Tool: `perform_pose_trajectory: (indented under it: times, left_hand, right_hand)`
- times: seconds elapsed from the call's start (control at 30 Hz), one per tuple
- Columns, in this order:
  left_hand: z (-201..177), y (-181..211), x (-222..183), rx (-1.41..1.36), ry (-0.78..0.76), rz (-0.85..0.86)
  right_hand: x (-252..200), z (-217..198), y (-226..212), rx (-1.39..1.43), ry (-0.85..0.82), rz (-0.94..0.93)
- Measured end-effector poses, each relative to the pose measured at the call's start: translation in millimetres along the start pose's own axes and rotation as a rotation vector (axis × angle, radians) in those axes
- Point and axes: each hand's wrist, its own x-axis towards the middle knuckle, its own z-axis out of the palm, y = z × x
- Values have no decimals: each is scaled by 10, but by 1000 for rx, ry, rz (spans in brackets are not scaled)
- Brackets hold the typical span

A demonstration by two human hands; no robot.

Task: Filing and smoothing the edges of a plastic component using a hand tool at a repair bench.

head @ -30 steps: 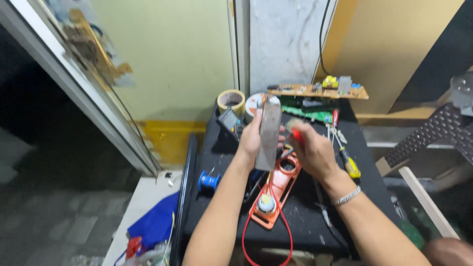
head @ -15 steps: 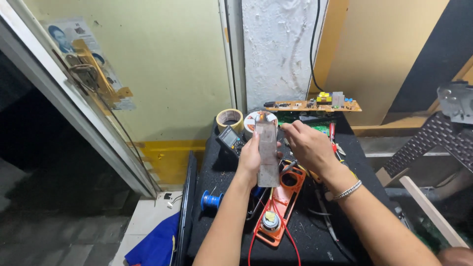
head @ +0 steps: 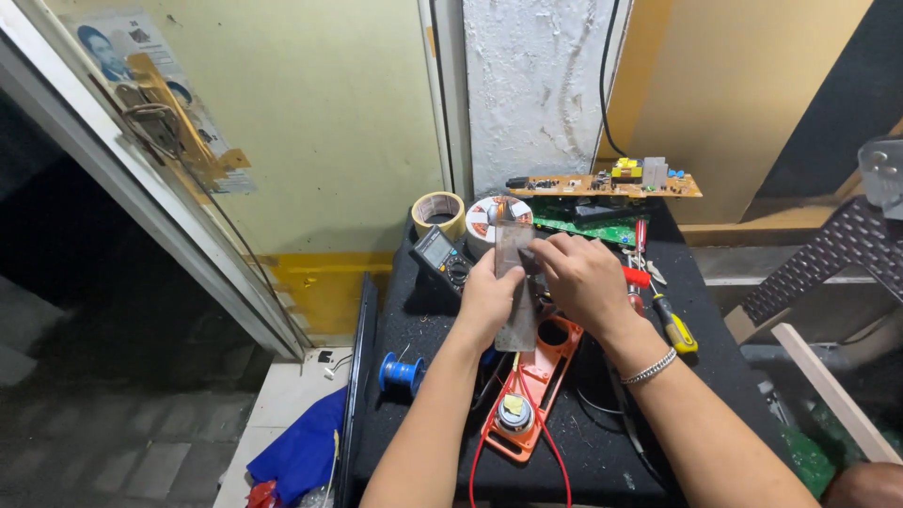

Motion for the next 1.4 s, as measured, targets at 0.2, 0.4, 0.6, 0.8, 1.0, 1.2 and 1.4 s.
perform_pose_trajectory:
  times: [0.2, 0.4, 0.6, 0.8, 1.0, 1.2, 1.4]
  left_hand:
    - [15, 73, -76, 68, -15, 52]
    - [13, 19, -68, 132, -20, 111]
    - [-11, 49, -86, 145, -8, 150]
    - [-14, 19, -50, 103, -9, 175]
    - [-6, 20, -41, 61, -20, 195]
    - [-6, 75, -98, 84, -36, 220]
    - [0, 140, -123, 115, -35, 240]
  right_hand:
    - [-15, -74, 44, 24, -15, 21]
    - [-54, -55, 67, 57, -32, 23]
    - [-45, -98, 38, 99, -60, 20]
    - [-76, -86, 38, 95, -71, 25]
    - [-90, -58, 73, 78, -37, 34]
    - [-104, -50, 47, 70, -40, 48]
    - [-54, -192, 3, 150, -20, 104]
